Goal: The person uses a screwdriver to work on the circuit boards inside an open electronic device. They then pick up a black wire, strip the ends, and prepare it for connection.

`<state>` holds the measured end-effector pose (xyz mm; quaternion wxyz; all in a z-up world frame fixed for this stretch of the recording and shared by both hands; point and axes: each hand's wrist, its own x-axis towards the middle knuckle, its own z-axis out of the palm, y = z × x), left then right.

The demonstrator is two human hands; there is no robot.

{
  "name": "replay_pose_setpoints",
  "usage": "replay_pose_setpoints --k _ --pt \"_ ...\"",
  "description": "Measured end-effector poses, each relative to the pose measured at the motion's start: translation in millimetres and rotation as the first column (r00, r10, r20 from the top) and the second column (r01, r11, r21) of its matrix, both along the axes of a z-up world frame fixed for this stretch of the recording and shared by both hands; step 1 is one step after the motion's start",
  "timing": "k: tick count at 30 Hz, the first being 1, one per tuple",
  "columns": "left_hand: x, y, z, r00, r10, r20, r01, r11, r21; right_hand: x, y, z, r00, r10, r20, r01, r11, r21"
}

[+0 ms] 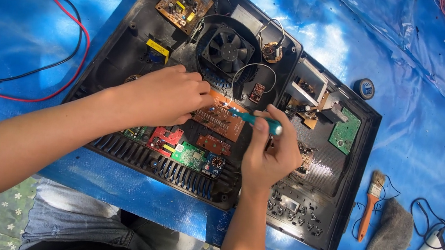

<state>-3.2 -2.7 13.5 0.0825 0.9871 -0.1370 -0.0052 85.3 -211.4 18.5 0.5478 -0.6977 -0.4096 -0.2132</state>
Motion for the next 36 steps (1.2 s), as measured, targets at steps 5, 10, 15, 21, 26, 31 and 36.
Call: replay_pose_setpoints --k 5,10,15,21,26,31,36 --pt "1 -2 3 1.000 0.020 -0.016 -0.020 1.000 0.004 -1 -2 -2 0.999 -0.043 -0.011 0.042 0.997 -0.061" --pt "0 -2 5 0.999 0.035 -0.016 -0.035 0.999 -0.004 3 -2 -1 0.998 -0.052 -0.032 0.051 0.998 -0.029" --pt "0 -2 -2 1.000 0.024 0.005 -0.024 0.999 0.041 14 -8 4 0.987 -0.115 -0.109 0.137 0.965 0.224" --pt "6 -2 -14 0.999 -0.013 0.032 0.010 0.996 0.087 31 -67 1 0.950 0.191 -0.247 -0.036 0.853 0.521" --pt "2 -6 -2 0.999 -0.016 0.039 0.011 0.994 0.109 27 -76 -30 0.951 0.089 -0.296 0.062 0.882 0.467" --pt "1 -12 7 0.999 -0.021 0.044 0.014 0.988 0.151 21 -69 -40 0.968 -0.028 -0.249 0.115 0.933 0.342" --pt "9 -14 0 0.999 -0.048 -0.016 0.049 0.861 0.507 0 -59 -21 0.938 0.009 -0.346 0.114 0.936 0.332"
